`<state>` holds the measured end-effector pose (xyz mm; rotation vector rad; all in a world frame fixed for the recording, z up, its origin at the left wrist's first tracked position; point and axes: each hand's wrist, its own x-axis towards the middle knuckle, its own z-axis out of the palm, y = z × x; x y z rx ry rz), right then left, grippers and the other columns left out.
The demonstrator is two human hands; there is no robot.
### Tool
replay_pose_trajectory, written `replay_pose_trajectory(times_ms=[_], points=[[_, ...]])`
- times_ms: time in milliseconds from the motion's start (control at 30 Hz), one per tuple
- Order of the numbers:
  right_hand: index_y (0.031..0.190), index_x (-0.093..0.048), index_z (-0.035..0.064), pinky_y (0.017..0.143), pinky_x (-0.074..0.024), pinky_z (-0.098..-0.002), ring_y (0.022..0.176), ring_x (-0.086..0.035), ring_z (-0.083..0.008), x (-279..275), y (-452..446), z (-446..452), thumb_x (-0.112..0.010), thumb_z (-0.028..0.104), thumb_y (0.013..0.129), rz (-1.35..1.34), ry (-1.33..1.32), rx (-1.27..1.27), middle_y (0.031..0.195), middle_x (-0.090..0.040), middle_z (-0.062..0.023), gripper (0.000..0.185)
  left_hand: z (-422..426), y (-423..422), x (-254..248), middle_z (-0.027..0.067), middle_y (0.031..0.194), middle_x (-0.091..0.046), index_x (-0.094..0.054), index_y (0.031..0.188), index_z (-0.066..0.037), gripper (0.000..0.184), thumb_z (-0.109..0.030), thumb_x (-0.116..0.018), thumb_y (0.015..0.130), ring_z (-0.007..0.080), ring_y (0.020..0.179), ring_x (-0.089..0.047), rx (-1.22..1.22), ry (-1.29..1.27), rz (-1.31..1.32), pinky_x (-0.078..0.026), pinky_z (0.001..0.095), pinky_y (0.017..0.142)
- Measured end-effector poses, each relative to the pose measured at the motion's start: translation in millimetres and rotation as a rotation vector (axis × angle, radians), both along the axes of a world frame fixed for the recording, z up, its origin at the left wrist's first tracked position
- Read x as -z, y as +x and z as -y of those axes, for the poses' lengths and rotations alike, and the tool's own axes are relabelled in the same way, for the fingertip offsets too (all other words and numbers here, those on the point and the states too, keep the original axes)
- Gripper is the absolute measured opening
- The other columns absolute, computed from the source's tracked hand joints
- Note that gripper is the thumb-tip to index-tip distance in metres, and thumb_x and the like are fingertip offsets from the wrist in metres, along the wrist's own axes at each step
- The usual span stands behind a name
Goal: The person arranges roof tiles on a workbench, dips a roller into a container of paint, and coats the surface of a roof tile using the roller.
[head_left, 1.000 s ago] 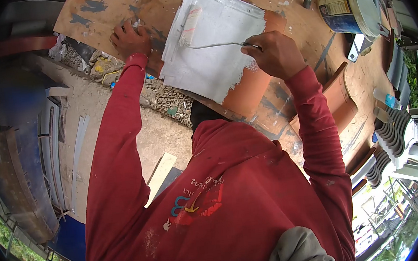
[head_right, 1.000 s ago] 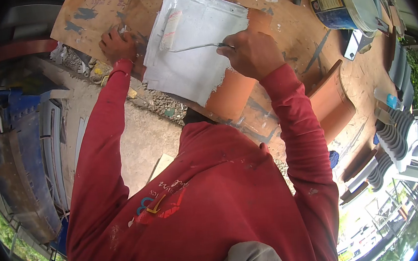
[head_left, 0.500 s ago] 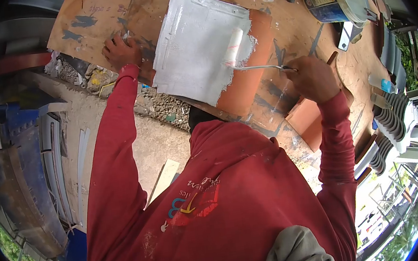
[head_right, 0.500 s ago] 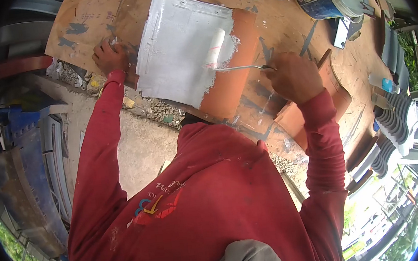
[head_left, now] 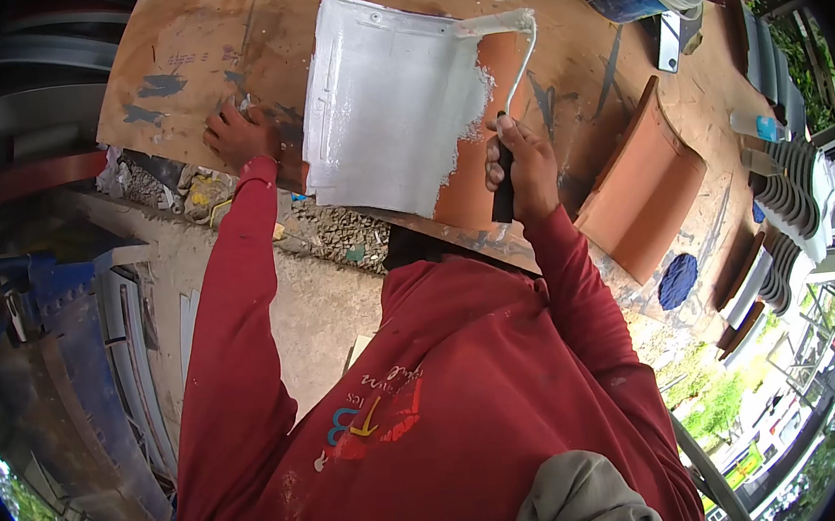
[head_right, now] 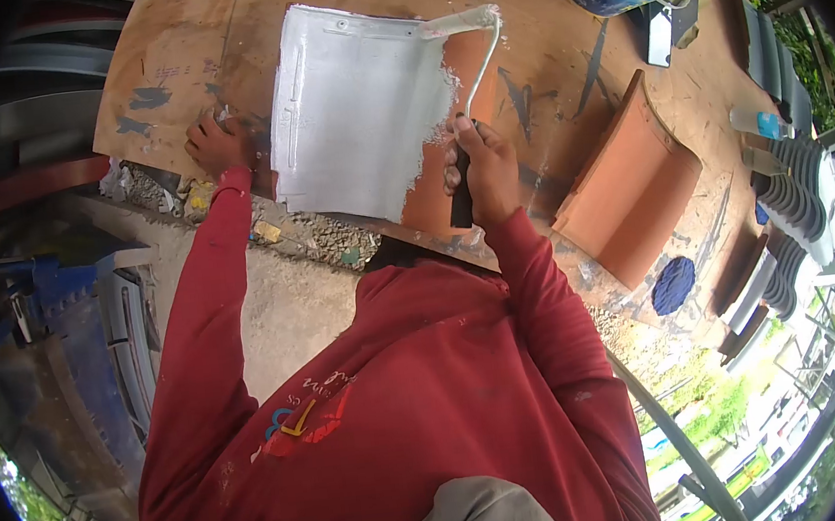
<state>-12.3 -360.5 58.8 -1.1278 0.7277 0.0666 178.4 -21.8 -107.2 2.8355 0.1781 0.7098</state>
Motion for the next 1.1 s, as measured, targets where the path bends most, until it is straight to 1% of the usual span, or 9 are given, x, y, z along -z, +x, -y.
replay_pose_trajectory(times_ms=[67, 133, 367, 433, 600, 667, 700, 867, 1100], points=[[0.118, -0.060, -0.0001, 0.048, -0.0451, -0.0287, 0.052, -0.051, -0.0111, 10, 12, 1, -0.063, 0.036, 0.106, 0.037, 0.031, 0.036, 0.076, -0.056, -0.0026, 0.038, -1, 1, 3, 0.0176, 0.118, -0.055, -0.065, 0.117, -0.008, 0.037, -0.031, -0.066, 0.088, 0.0415, 0.109, -0.052, 0.007, -0.002, -0.004, -0.044, 0.0552, 0.096], [0.110, -0.060, 0.0028, 0.050, -0.0459, -0.0281, 0.054, -0.052, -0.0111, 11, 19, -3, -0.062, 0.036, 0.106, 0.066, 0.037, 0.034, 0.076, -0.056, -0.0025, 0.034, -4, 2, 4, 0.0173, 0.118, -0.055, -0.065, 0.117, -0.008, 0.037, -0.031, -0.067, 0.088, 0.0413, 0.109, -0.052, 0.005, -0.002, -0.007, -0.045, 0.0553, 0.096], [0.107, -0.060, 0.0040, 0.050, -0.0470, -0.0284, 0.054, -0.052, -0.0108, 11, 15, -26, -0.060, 0.036, 0.107, 0.024, -0.040, 0.027, 0.075, -0.056, -0.0022, 0.032, -1, -2, 4, 0.0169, 0.119, -0.055, -0.065, 0.117, -0.009, 0.037, -0.031, -0.068, 0.088, 0.0415, 0.110, -0.052, -0.009, -0.005, -0.015, -0.045, 0.0554, 0.095], [0.095, -0.055, 0.0062, 0.044, -0.0470, -0.0303, 0.050, -0.053, -0.0120, 14, 21, -27, -0.059, 0.032, 0.108, 0.036, -0.029, 0.074, 0.072, -0.057, -0.0039, 0.028, -5, 1, 6, 0.0168, 0.120, -0.055, -0.065, 0.117, -0.009, 0.037, -0.031, -0.068, 0.088, 0.0415, 0.110, -0.051, -0.008, 0.004, -0.002, -0.045, 0.0555, 0.095], [0.106, -0.057, 0.0033, 0.043, -0.0446, -0.0277, 0.049, -0.051, -0.0097, 15, -57, -44, -0.058, 0.034, 0.108, -0.064, -0.073, -0.011, 0.073, -0.056, -0.0020, 0.031, -6, -1, 4, 0.0173, 0.122, -0.054, -0.064, 0.118, -0.009, 0.037, -0.031, -0.067, 0.088, 0.0416, 0.111, -0.050, 0.028, -0.029, -0.011, -0.044, 0.0563, 0.095], [0.107, -0.057, 0.0024, 0.042, -0.0436, -0.0266, 0.047, -0.051, -0.0096, 17, -97, -58, -0.057, 0.033, 0.109, -0.061, -0.107, -0.043, 0.072, -0.057, -0.0026, 0.031, -4, 0, 3, 0.0177, 0.122, -0.054, -0.064, 0.117, -0.009, 0.037, -0.031, -0.066, 0.088, 0.0419, 0.111, -0.050, 0.026, -0.021, -0.016, -0.044, 0.0563, 0.095], [0.093, -0.054, 0.0055, 0.043, -0.0456, -0.0280, 0.048, -0.053, -0.0104, 8, -114, -65, -0.058, 0.032, 0.108, -0.104, -0.089, -0.052, 0.070, -0.058, -0.0031, 0.030, -3, -1, 3, 0.0181, 0.122, -0.054, -0.063, 0.117, -0.008, 0.037, -0.031, -0.065, 0.088, 0.0421, 0.111, -0.050, 0.014, -0.015, -0.028, -0.044, 0.0564, 0.096], [0.103, -0.060, 0.0014, 0.043, -0.0446, -0.0275, 0.047, -0.052, -0.0102, 5, -176, -81, -0.057, 0.032, 0.109, -0.161, 0.058, 0.031, 0.069, -0.058, -0.0030, 0.031, -1, 0, 1, 0.0191, 0.121, -0.054, -0.062, 0.117, -0.007, 0.037, -0.029, -0.064, 0.087, 0.0430, 0.111, -0.050, 0.028, 0.006, -0.005, -0.044, 0.0571, 0.096], [0.104, -0.061, 0.0007, 0.043, -0.0439, -0.0276, 0.049, -0.053, -0.0105, 14, -37, -60, -0.056, 0.032, 0.109, -0.003, -0.002, 0.173, 0.069, -0.057, -0.0022, 0.032, 3, 0, -5, 0.0206, 0.119, -0.052, -0.061, 0.117, -0.007, 0.038, -0.027, -0.062, 0.085, 0.0443, 0.110, -0.051, -0.011, -0.017, -0.051, -0.044, 0.0579, 0.095]])
